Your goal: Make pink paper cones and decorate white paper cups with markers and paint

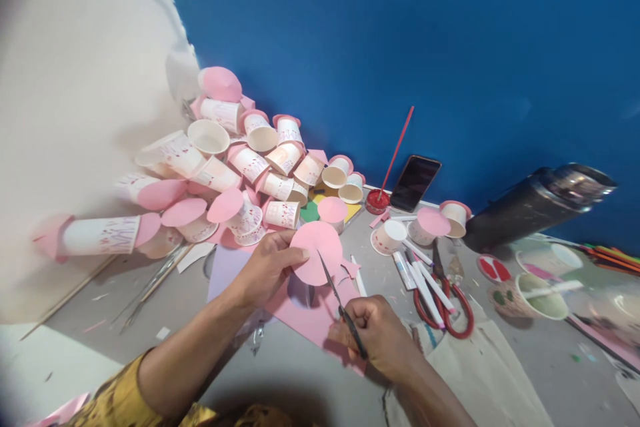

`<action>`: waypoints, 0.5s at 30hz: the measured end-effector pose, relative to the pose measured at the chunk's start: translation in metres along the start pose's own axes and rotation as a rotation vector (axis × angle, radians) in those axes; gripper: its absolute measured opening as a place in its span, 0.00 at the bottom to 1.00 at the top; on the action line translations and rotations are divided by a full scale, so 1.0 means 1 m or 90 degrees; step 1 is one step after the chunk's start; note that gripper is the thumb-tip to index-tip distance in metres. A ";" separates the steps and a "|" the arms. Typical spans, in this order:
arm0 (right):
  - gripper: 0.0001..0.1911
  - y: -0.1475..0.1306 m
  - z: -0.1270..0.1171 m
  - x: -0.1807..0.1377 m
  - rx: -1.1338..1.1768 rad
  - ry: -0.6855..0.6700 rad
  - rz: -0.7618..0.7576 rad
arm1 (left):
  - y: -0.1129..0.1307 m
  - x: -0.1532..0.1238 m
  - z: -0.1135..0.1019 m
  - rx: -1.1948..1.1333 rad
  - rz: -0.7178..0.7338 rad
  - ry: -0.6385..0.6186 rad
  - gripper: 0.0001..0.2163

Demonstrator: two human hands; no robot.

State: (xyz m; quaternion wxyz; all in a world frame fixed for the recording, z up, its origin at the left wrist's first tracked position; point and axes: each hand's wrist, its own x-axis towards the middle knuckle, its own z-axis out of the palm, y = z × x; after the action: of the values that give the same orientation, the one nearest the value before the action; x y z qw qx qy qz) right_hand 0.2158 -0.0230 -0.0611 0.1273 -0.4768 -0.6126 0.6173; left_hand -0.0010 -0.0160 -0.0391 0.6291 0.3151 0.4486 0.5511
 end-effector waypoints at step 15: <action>0.31 -0.002 -0.003 -0.003 0.042 -0.077 -0.006 | 0.004 0.001 0.002 -0.044 -0.032 -0.050 0.08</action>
State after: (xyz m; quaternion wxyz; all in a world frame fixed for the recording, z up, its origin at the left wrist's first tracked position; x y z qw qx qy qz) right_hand 0.2188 -0.0227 -0.0576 0.1087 -0.4310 -0.6007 0.6645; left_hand -0.0011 -0.0140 -0.0350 0.6702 0.3028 0.4121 0.5378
